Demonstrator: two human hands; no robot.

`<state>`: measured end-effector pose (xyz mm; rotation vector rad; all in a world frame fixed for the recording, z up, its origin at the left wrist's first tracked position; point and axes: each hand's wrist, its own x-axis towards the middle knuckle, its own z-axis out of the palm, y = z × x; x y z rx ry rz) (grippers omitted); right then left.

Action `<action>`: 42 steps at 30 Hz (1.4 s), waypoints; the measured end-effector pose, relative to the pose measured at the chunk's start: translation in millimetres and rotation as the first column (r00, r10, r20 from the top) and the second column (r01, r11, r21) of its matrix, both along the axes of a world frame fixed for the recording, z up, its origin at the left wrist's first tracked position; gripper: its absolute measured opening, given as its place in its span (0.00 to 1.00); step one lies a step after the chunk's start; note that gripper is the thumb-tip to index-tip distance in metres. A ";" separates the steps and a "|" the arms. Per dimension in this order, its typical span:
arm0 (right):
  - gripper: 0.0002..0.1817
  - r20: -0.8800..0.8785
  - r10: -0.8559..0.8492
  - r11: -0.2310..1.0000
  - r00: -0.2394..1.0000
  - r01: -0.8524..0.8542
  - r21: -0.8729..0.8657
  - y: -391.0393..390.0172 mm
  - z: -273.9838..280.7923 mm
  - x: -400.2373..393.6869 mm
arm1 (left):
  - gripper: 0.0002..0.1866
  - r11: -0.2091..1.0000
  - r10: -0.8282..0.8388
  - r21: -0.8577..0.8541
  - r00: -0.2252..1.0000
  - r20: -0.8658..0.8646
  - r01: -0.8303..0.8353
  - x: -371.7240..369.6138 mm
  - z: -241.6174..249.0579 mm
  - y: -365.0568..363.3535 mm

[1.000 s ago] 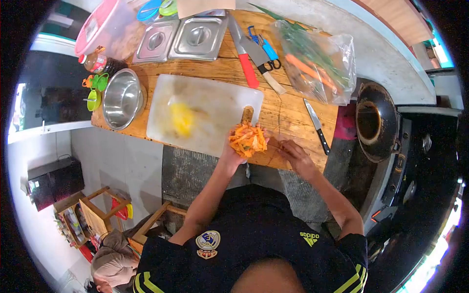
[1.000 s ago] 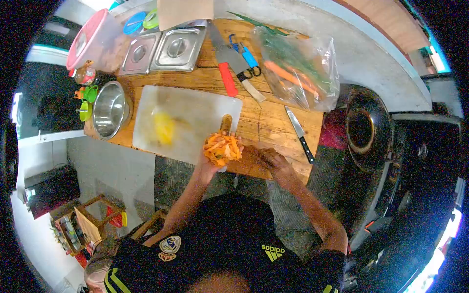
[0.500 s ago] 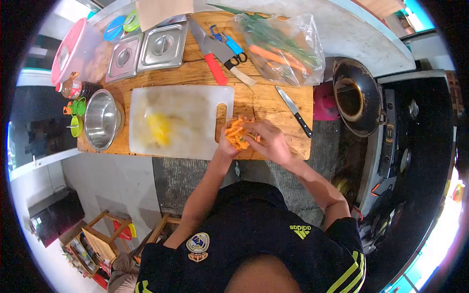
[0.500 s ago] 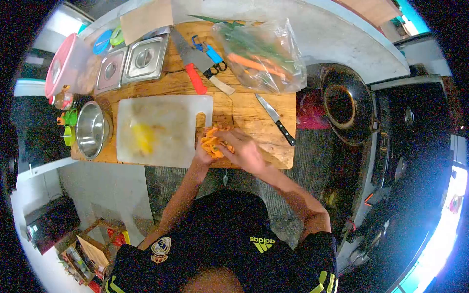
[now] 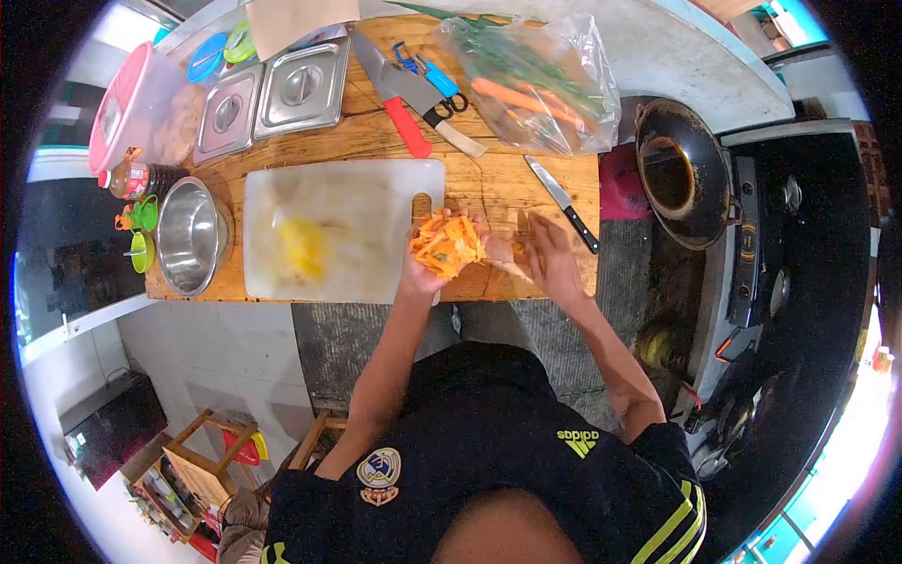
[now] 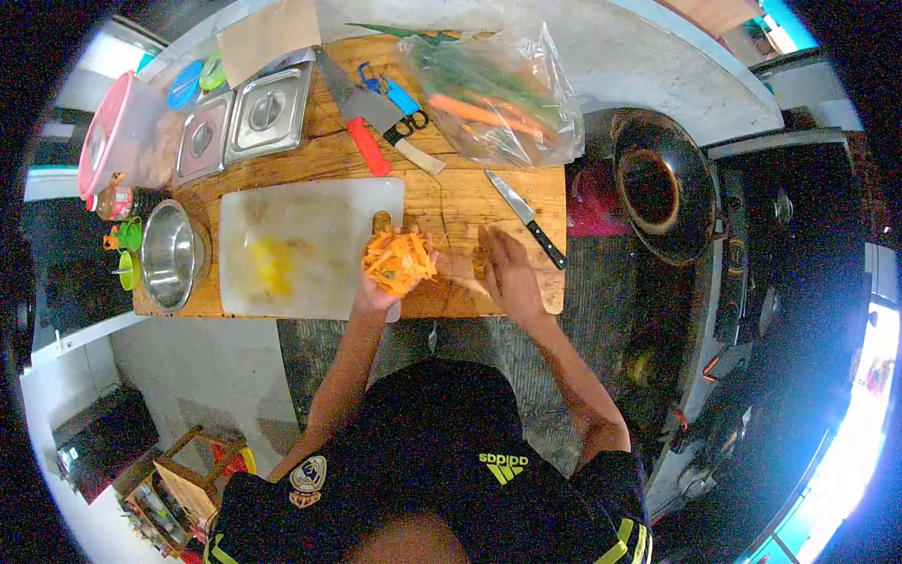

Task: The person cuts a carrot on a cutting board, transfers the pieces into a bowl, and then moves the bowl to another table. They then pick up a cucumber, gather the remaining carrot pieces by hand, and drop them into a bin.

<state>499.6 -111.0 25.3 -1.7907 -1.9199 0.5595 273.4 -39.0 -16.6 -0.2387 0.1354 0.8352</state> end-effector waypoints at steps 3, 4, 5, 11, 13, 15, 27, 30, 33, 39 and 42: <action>0.40 0.034 0.109 0.992 0.994 -0.106 -0.065 -22.6 -0.1 -16.5 | 0.20 0.999 0.025 0.036 0.999 0.044 -0.026 -4.4 0.2 10.6; 0.45 -0.018 0.152 0.986 0.988 -0.153 -0.061 -25.5 1.6 -23.4 | 0.20 0.998 0.027 0.054 0.998 0.056 -0.030 -5.9 -0.7 11.4; 0.45 -0.023 0.161 0.983 0.987 -0.162 -0.081 -31.0 1.6 -29.4 | 0.19 0.999 0.033 0.037 0.998 0.052 -0.035 -7.6 -0.5 10.9; 0.37 -0.032 0.181 0.977 0.983 -0.183 -0.110 -35.2 -42.2 -55.9 | 0.17 0.995 0.083 0.060 0.995 -0.051 -0.080 -22.1 5.0 14.6; 0.33 0.001 0.242 0.970 0.970 -0.242 -0.016 -15.9 -47.8 -45.9 | 0.16 0.994 0.088 0.063 0.995 -0.046 -0.085 -25.6 10.9 14.6; 0.30 0.041 0.233 0.968 0.972 -0.235 0.091 7.5 -45.2 -39.7 | 0.15 0.996 0.011 -0.086 0.996 -0.089 -0.018 -33.6 4.7 14.4; 0.31 0.112 0.404 0.904 0.908 -0.415 0.102 -33.2 -44.3 -3.3 | 0.15 1.000 0.016 0.008 0.994 -0.111 -0.015 -34.8 15.4 -3.5; 0.31 -0.023 0.037 0.998 0.999 -0.038 -0.042 -29.6 -10.3 -18.3 | 0.15 0.999 -0.019 -0.052 0.996 -0.089 0.014 -35.0 15.6 -8.0; 0.33 0.101 -0.010 1.000 0.995 0.009 0.011 -31.7 -19.1 -35.9 | 0.16 0.995 -0.074 -0.072 0.991 -0.112 0.067 -35.9 19.4 -10.7; 0.35 0.168 0.089 0.994 0.982 -0.078 -0.074 -83.2 -30.9 -66.0 | 0.16 0.962 -0.266 -0.086 0.959 -0.099 0.258 -50.4 16.0 -12.6; 0.34 0.214 0.087 0.996 0.973 -0.088 -0.006 -95.3 -37.2 -73.5 | 0.15 0.932 -0.353 -0.129 0.929 -0.112 0.339 -58.2 24.2 -18.8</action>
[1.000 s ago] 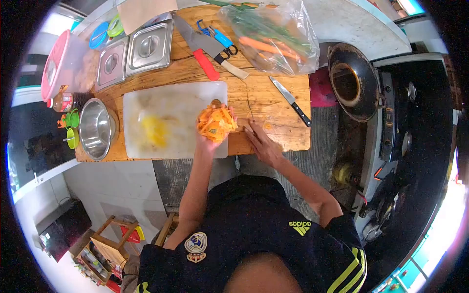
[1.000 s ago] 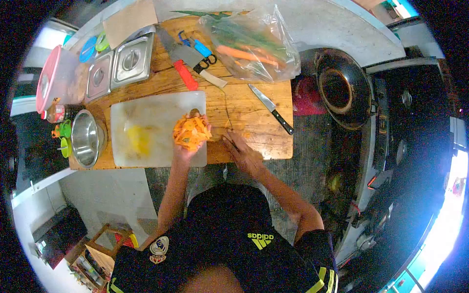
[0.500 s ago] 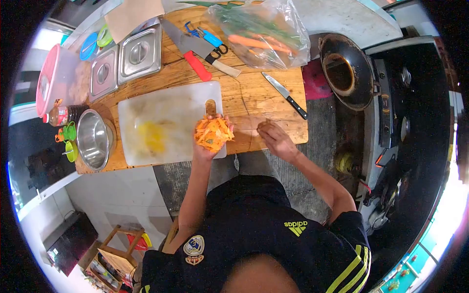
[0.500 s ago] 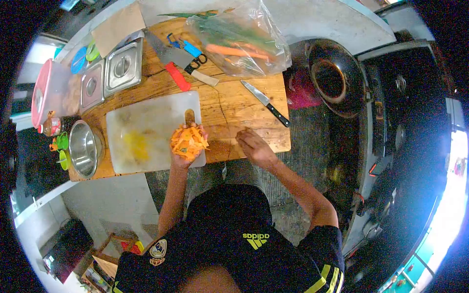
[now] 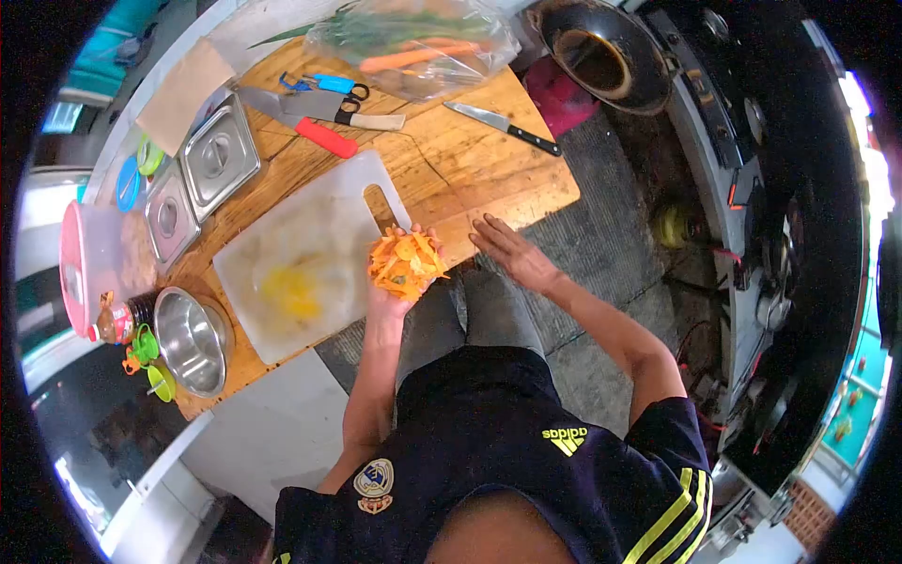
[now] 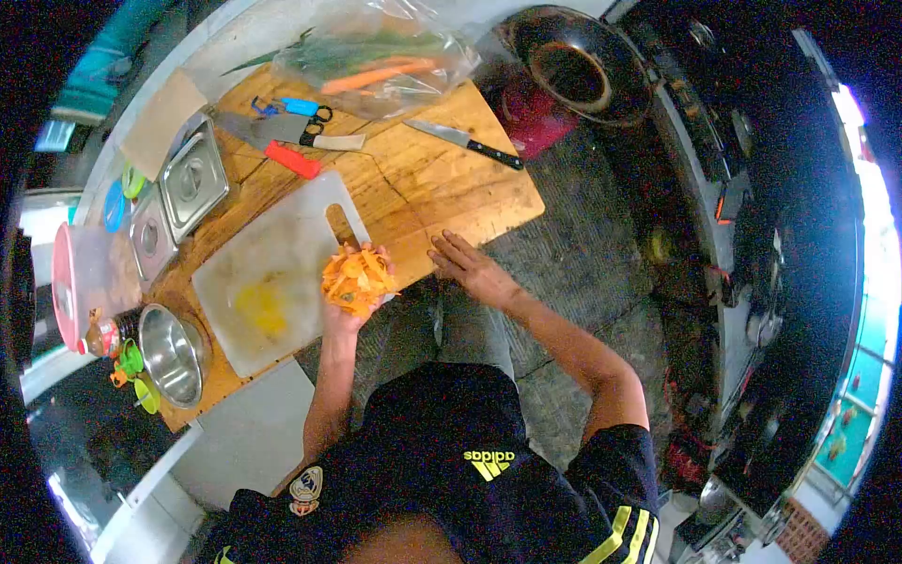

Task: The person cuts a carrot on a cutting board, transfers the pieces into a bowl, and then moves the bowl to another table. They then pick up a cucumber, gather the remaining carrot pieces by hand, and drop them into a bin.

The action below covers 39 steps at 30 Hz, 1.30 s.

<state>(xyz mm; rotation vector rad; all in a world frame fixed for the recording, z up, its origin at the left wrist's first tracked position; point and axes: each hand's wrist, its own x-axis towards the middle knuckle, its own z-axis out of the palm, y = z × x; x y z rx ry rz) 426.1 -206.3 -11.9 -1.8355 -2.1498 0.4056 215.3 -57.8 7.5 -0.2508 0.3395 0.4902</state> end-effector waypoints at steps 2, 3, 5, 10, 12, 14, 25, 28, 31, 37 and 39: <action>0.32 -0.037 0.019 1.000 0.999 -0.019 -0.006 -6.4 -7.0 -0.2 | 0.15 0.998 -0.066 0.003 0.998 -0.006 0.066 -7.2 -0.2 -4.9; 0.32 -0.055 0.031 0.999 0.998 -0.031 -0.007 -6.8 -7.1 0.0 | 0.15 0.994 -0.111 0.014 0.994 0.002 0.111 -9.8 -6.1 -5.5; 0.28 0.053 0.065 0.991 0.996 -0.070 0.111 -9.6 -7.7 1.9 | 0.14 0.987 -0.157 -0.014 0.988 0.002 0.157 -13.4 -10.9 -8.2; 0.23 -0.149 -0.194 0.967 0.970 0.215 0.139 -17.2 2.4 -12.8 | 0.15 0.978 -0.200 -0.067 0.980 0.002 0.200 -9.8 -7.9 -18.3; 0.19 -0.426 -0.446 0.832 0.787 0.540 0.126 -14.4 25.5 -31.5 | 0.17 0.969 -0.242 -0.053 0.970 -0.015 0.241 -5.3 -11.1 -25.4; 0.19 -0.508 -0.445 0.779 0.737 0.598 0.186 -16.4 77.3 -57.3 | 0.19 0.956 -0.294 -0.017 0.955 -0.036 0.294 3.5 -13.4 -34.7; 0.21 -0.379 -0.437 0.538 0.816 0.574 0.617 -123.7 122.4 -92.5 | 0.26 0.672 -0.740 0.209 0.644 0.193 0.710 90.1 20.6 -139.2; 0.20 -0.345 -0.607 0.350 0.716 0.630 0.693 -169.7 112.6 -94.1 | 0.28 0.511 -0.833 0.100 0.464 0.302 0.853 116.5 11.0 -172.5; 0.18 -0.333 -0.748 0.124 0.574 0.614 0.780 -224.7 107.7 -89.8 | 0.29 0.374 -0.869 0.073 0.322 0.375 0.925 152.5 -5.4 -219.0; 0.13 -0.439 -0.840 -0.161 0.318 0.626 0.763 -377.8 123.0 -75.7 | 0.27 0.148 -0.957 0.111 0.115 0.266 0.983 204.9 21.7 -387.5; 0.13 -0.443 -0.866 -0.229 0.232 0.603 0.764 -436.0 127.6 -77.6 | 0.26 0.043 -0.972 0.118 0.014 0.235 0.992 215.9 26.8 -454.6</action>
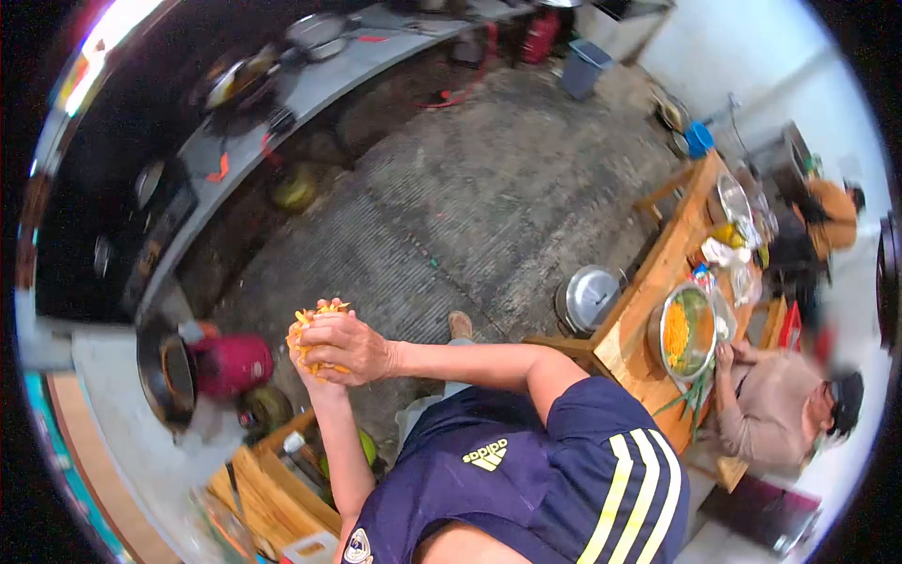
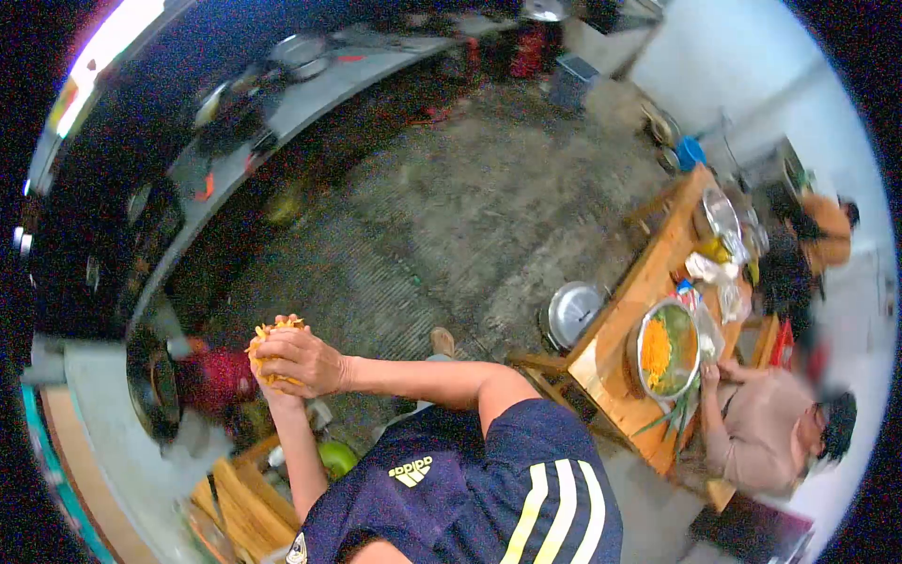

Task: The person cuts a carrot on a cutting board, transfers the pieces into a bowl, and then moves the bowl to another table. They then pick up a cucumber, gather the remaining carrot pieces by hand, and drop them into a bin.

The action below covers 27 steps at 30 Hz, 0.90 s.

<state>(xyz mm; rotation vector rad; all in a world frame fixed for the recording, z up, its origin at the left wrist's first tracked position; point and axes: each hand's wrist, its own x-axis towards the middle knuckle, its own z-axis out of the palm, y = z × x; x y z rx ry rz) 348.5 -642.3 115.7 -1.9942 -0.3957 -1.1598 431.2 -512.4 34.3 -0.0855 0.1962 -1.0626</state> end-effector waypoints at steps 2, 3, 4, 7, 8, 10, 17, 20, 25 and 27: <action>0.13 0.006 -0.092 0.996 0.996 0.092 0.010 -60.3 2.1 -2.4 | 0.26 0.994 -0.109 0.018 0.994 -0.001 0.109 7.6 2.5 -67.8; 0.13 0.010 -0.130 0.991 0.992 0.130 0.015 -88.8 2.9 -3.2 | 0.25 0.986 -0.164 0.022 0.986 -0.007 0.164 9.7 3.8 -102.1; 0.12 -0.006 -0.185 0.983 0.983 0.185 0.013 -118.6 3.6 -5.5 | 0.25 0.976 -0.215 0.026 0.976 -0.014 0.216 11.7 4.7 -136.2; 0.12 -0.031 -0.345 0.938 0.938 0.345 0.006 -193.5 -1.1 -11.6 | 0.24 0.933 -0.356 0.026 0.933 -0.044 0.358 12.9 3.3 -232.1; 0.12 -0.048 -0.385 0.923 0.922 0.385 0.011 -215.6 -4.8 -10.9 | 0.23 0.916 -0.400 0.024 0.915 -0.055 0.401 13.7 3.6 -261.7; 0.12 -0.085 -0.454 0.890 0.887 0.456 0.017 -258.5 -9.9 -11.4 | 0.22 0.875 -0.481 0.011 0.873 -0.078 0.483 16.9 4.1 -318.6; 0.14 -0.145 -0.673 0.736 0.725 0.676 -0.031 -408.4 -32.3 19.1 | 0.20 0.657 -0.743 -0.150 0.602 -0.292 0.739 42.8 45.5 -513.2; 0.14 -0.162 -0.768 0.630 0.620 0.776 -0.017 -475.7 -37.6 40.7 | 0.22 0.592 -0.789 -0.030 0.572 -0.222 0.805 56.3 37.1 -593.6; 0.14 -0.204 -0.890 0.410 0.407 0.912 0.029 -570.1 -31.9 56.5 | 0.23 0.476 -0.856 0.223 0.506 -0.103 0.851 67.5 32.9 -705.6; 0.14 -0.196 -0.925 0.327 0.325 0.945 0.023 -613.3 -33.2 55.1 | 0.21 0.400 -0.914 0.057 0.403 -0.056 0.915 70.5 20.8 -758.2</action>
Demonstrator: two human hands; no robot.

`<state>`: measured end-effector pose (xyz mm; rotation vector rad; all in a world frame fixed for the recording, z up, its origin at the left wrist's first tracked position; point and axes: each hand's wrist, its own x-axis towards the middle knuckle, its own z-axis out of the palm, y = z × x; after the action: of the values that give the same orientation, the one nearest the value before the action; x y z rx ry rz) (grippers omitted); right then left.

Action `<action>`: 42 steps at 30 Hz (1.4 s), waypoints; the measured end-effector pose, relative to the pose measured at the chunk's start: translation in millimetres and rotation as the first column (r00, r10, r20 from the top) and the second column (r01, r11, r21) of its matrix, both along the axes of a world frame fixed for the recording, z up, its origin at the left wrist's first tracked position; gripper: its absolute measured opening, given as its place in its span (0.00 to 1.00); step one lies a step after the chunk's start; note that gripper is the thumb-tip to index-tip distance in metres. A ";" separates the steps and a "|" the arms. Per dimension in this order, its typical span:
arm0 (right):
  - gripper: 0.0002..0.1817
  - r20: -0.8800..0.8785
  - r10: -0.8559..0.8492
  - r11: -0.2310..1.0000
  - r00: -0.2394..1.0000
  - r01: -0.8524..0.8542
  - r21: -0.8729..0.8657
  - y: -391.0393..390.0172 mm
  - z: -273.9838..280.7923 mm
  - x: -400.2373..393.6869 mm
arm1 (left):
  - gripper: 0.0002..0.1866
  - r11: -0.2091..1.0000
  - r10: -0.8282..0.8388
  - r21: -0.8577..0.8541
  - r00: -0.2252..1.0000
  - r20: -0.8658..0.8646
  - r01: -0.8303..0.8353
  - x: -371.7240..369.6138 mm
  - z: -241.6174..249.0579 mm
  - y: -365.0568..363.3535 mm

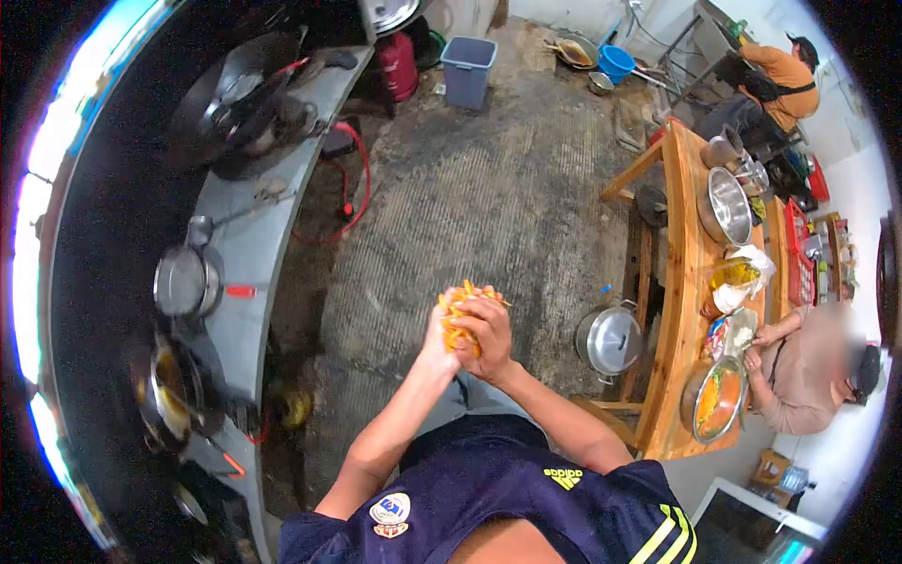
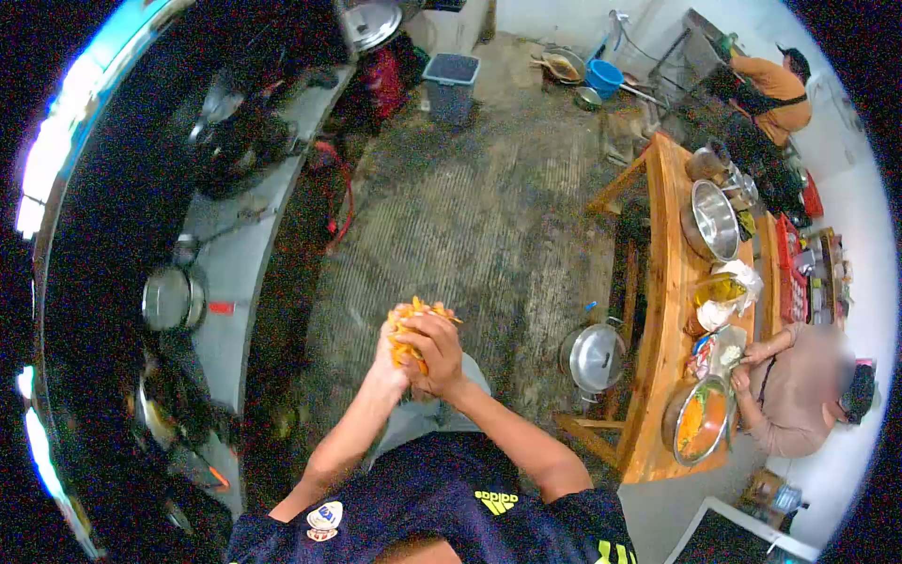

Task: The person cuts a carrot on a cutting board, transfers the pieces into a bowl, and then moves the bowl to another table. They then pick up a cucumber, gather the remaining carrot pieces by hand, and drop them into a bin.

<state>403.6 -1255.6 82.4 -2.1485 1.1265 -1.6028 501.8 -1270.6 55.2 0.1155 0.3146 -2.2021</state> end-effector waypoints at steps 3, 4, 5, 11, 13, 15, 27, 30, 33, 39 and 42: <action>0.14 0.001 -0.120 0.992 0.993 0.119 0.041 -67.0 -15.1 0.1 | 0.21 0.996 -0.079 0.040 0.997 -0.016 0.079 -3.6 -41.9 -69.7; 0.14 0.003 -0.132 0.990 0.991 0.131 0.058 -90.7 -17.8 -0.7 | 0.21 0.993 -0.102 0.056 0.995 -0.020 0.103 -4.0 -53.2 -93.1; 0.14 -0.003 -0.140 0.987 0.990 0.140 0.074 -116.6 -22.5 -0.9 | 0.21 0.990 -0.121 0.073 0.992 -0.037 0.123 -2.6 -61.9 -120.5; 0.13 0.015 -0.084 0.989 0.996 0.082 0.125 -303.6 -41.8 -4.4 | 0.19 0.556 0.635 0.557 0.748 0.193 -0.616 -88.6 15.8 -305.5; 0.12 0.001 -0.083 0.986 0.997 0.082 0.144 -366.8 -39.0 -5.4 | 0.18 0.554 0.681 0.620 0.731 0.044 -0.555 -93.3 25.2 -362.2; 0.12 -0.001 -0.065 0.985 0.998 0.064 0.162 -425.4 -39.7 -2.9 | 0.18 0.899 0.324 0.401 0.884 -0.338 -0.176 -40.2 -1.8 -426.2; 0.11 0.000 -0.145 0.898 0.989 0.132 0.421 -758.4 -109.0 -13.6 | 0.19 0.987 0.008 0.143 0.904 0.427 -0.077 -22.2 -134.7 -752.7; 0.11 0.028 -0.155 0.890 0.988 0.127 0.439 -845.3 -138.0 -25.9 | 0.20 0.990 -0.042 0.140 0.877 0.478 -0.029 -34.9 -170.1 -845.9; 0.11 0.044 -0.115 0.877 0.992 0.081 0.473 -913.4 -161.8 -39.8 | 0.19 0.970 0.016 0.237 0.992 0.128 -0.046 -45.2 -212.3 -910.7; 0.12 0.054 0.035 0.869 0.998 -0.057 0.492 -1028.2 -194.8 -76.1 | 0.18 0.917 -0.015 0.385 0.955 0.295 -0.104 -79.5 -243.1 -1011.2; 0.13 0.035 0.083 0.864 0.996 -0.090 0.496 -1080.1 -210.6 -96.6 | 0.19 0.948 0.027 0.303 0.976 0.215 -0.093 -87.3 -273.4 -1057.0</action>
<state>306.9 -2335.7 -128.2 -1.8116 1.2530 -1.1229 414.4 -2327.6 -218.2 0.5018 0.5388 -2.0428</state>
